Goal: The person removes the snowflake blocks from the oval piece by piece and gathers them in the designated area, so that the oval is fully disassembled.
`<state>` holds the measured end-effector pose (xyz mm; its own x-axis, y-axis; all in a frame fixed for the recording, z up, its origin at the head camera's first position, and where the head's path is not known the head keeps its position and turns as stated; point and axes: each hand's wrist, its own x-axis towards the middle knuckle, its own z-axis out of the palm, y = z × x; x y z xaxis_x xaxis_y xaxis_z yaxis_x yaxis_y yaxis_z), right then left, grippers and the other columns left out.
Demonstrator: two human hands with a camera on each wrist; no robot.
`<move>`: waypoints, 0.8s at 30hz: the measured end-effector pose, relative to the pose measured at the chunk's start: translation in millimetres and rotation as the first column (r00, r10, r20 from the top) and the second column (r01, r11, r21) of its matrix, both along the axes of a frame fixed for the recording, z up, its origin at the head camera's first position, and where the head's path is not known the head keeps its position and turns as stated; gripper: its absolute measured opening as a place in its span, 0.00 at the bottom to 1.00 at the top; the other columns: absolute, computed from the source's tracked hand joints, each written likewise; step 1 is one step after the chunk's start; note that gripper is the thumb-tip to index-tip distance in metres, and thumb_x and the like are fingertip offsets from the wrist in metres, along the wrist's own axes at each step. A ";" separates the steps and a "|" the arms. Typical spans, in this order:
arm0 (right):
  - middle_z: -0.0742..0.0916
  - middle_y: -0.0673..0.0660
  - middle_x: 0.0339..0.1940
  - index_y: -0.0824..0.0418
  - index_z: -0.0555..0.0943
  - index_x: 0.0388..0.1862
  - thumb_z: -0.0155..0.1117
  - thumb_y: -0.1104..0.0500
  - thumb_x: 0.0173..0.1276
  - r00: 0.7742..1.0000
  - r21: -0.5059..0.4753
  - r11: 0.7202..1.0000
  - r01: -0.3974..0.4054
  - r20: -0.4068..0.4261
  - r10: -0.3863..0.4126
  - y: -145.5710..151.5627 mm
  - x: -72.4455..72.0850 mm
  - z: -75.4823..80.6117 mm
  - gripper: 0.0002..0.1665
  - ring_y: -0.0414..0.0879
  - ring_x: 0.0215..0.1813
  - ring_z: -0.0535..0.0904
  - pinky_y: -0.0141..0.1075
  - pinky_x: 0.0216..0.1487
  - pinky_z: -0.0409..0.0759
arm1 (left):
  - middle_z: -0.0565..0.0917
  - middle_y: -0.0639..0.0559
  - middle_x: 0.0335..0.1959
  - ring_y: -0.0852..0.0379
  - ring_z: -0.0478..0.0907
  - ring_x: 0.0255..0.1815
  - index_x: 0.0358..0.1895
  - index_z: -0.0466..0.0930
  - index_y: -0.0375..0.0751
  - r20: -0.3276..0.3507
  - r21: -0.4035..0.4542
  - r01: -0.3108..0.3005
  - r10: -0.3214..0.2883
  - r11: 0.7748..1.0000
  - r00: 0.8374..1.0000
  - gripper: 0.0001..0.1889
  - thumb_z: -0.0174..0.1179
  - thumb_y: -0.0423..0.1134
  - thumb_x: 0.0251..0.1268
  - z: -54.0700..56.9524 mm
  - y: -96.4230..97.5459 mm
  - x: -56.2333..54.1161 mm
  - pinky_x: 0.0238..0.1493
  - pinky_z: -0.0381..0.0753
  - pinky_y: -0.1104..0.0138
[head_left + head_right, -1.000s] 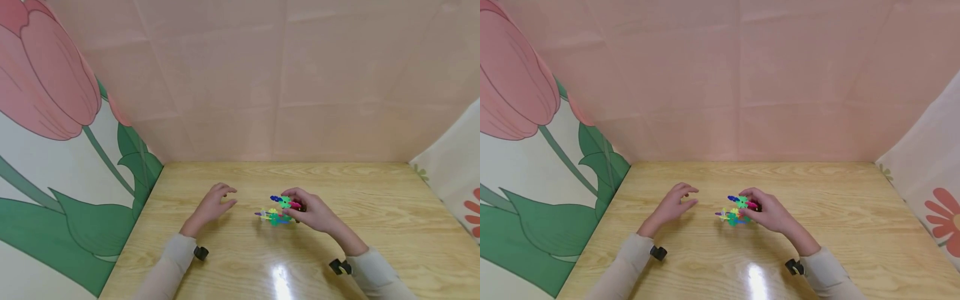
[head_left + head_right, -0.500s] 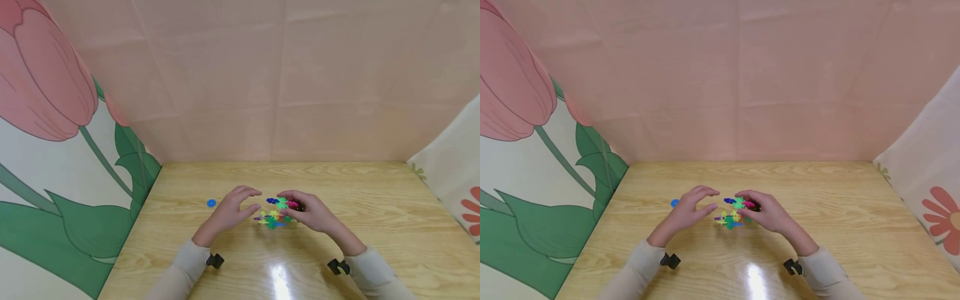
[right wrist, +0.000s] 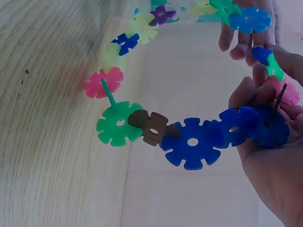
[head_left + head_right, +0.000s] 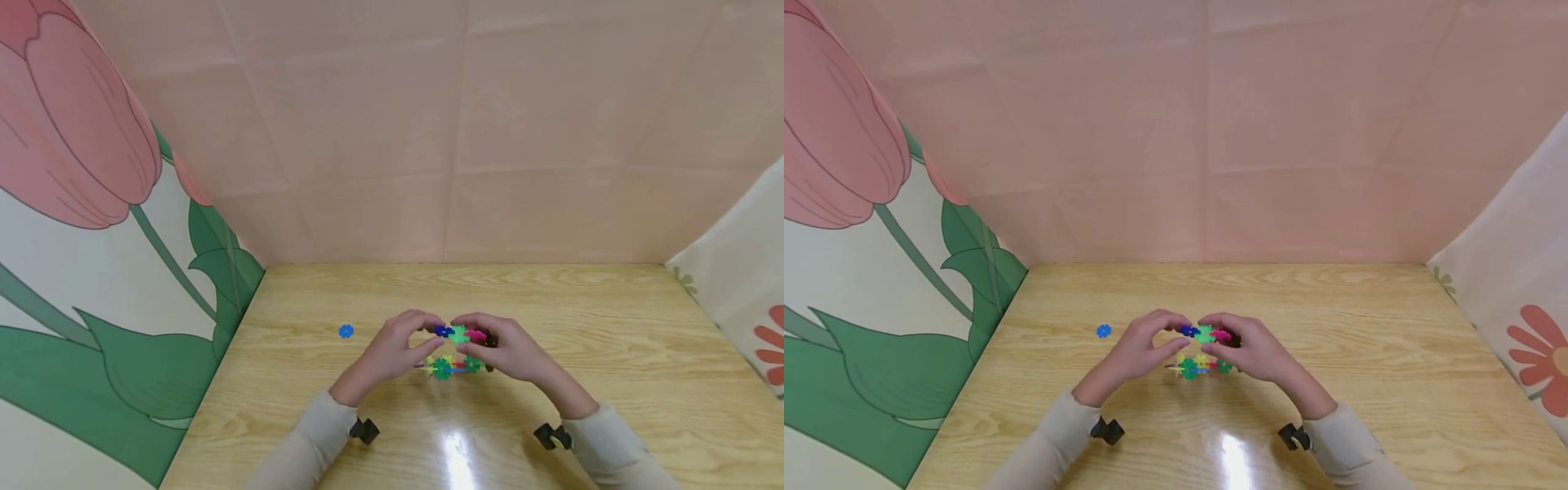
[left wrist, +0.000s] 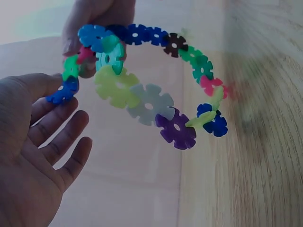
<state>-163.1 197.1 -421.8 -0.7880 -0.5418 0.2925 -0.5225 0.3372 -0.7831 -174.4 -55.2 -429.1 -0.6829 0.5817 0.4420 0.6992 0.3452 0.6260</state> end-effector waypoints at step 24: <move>0.84 0.49 0.28 0.59 0.81 0.60 0.67 0.63 0.72 1.000 -0.021 0.999 -0.024 0.008 0.024 1.4 0.1 -4.7 0.18 0.34 0.20 0.72 0.33 0.19 0.76 | 0.83 0.51 0.39 0.62 0.78 0.40 0.45 0.84 0.39 -0.045 0.002 -0.008 0.008 1.000 0.999 0.05 0.62 0.35 0.72 2.6 9.5 1.7 0.43 0.82 0.72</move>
<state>-162.9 198.5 -426.5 -0.7771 -0.5543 0.2981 -0.5241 0.3078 -0.7940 -172.6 -45.7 -426.6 -0.6669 0.5754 0.4735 0.7240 0.3497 0.5946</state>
